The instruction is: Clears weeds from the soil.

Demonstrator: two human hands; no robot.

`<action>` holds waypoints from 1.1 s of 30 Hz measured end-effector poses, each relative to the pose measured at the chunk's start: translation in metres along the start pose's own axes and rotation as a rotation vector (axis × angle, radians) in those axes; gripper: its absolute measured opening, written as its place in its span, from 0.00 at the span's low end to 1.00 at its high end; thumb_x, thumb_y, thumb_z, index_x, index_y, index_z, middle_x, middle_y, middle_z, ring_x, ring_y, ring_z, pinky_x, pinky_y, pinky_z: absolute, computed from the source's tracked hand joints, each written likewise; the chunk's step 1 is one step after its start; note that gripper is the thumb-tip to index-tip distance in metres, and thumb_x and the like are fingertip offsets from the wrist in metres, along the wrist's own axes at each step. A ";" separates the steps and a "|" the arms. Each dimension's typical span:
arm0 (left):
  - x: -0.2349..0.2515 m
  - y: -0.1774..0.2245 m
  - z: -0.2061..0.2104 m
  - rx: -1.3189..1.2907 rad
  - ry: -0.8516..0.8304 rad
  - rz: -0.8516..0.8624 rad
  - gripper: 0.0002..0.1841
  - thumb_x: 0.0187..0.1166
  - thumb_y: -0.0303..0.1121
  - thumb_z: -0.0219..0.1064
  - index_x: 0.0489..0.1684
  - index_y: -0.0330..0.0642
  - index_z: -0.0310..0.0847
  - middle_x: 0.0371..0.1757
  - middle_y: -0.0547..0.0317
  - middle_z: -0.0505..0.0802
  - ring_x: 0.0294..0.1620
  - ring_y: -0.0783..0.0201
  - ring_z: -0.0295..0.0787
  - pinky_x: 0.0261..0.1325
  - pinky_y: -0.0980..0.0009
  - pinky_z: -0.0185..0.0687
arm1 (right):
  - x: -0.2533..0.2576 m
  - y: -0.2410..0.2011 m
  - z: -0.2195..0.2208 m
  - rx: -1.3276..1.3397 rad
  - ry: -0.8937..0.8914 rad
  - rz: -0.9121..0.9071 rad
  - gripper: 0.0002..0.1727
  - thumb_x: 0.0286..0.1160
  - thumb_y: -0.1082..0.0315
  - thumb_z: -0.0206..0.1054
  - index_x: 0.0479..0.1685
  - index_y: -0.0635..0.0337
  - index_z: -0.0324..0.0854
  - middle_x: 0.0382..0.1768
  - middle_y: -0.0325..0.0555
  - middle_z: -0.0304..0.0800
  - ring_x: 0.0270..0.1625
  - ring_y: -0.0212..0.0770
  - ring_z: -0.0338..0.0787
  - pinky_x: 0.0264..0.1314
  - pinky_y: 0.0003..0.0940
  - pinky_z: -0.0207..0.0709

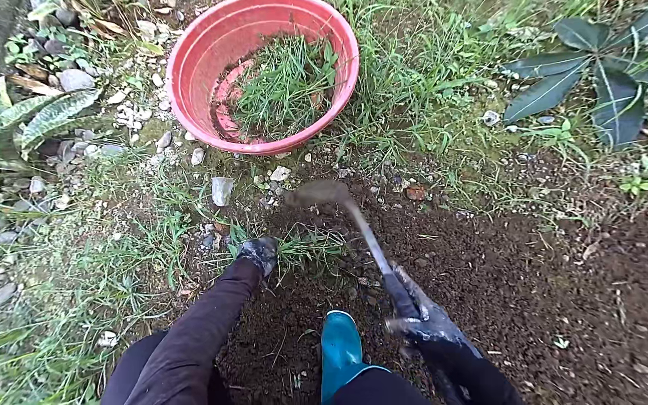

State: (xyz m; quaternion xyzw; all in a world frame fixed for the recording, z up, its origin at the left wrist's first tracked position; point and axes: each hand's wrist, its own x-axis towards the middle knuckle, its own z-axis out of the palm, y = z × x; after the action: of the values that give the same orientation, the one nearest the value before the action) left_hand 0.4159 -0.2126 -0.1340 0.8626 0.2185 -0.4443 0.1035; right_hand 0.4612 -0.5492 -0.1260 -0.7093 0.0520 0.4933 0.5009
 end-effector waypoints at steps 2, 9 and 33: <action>0.001 0.003 0.002 0.000 -0.007 -0.004 0.20 0.85 0.33 0.59 0.73 0.37 0.78 0.71 0.35 0.86 0.73 0.34 0.82 0.71 0.32 0.74 | 0.011 -0.010 0.015 0.112 0.059 -0.039 0.67 0.51 0.68 0.78 0.97 0.36 0.35 0.46 0.51 0.84 0.26 0.42 0.85 0.24 0.43 0.84; -0.018 -0.006 -0.003 0.008 -0.037 0.026 0.20 0.85 0.33 0.59 0.74 0.37 0.79 0.71 0.35 0.86 0.74 0.35 0.81 0.74 0.33 0.72 | 0.018 0.031 0.014 -0.252 -0.261 0.087 0.68 0.47 0.65 0.81 0.97 0.43 0.38 0.70 0.69 0.79 0.57 0.62 0.88 0.53 0.63 0.82; 0.008 -0.004 0.012 -0.065 0.150 -0.039 0.42 0.82 0.21 0.59 0.98 0.46 0.40 0.97 0.39 0.50 0.77 0.31 0.78 0.70 0.37 0.78 | 0.022 -0.005 0.036 0.078 0.050 -0.052 0.64 0.58 0.70 0.76 0.97 0.39 0.33 0.48 0.56 0.85 0.29 0.46 0.88 0.29 0.48 0.86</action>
State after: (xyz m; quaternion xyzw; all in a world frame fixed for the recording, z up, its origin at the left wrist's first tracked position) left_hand 0.4095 -0.2110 -0.1478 0.8852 0.2570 -0.3730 0.1062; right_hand 0.4513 -0.5103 -0.1396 -0.7023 0.0653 0.4600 0.5394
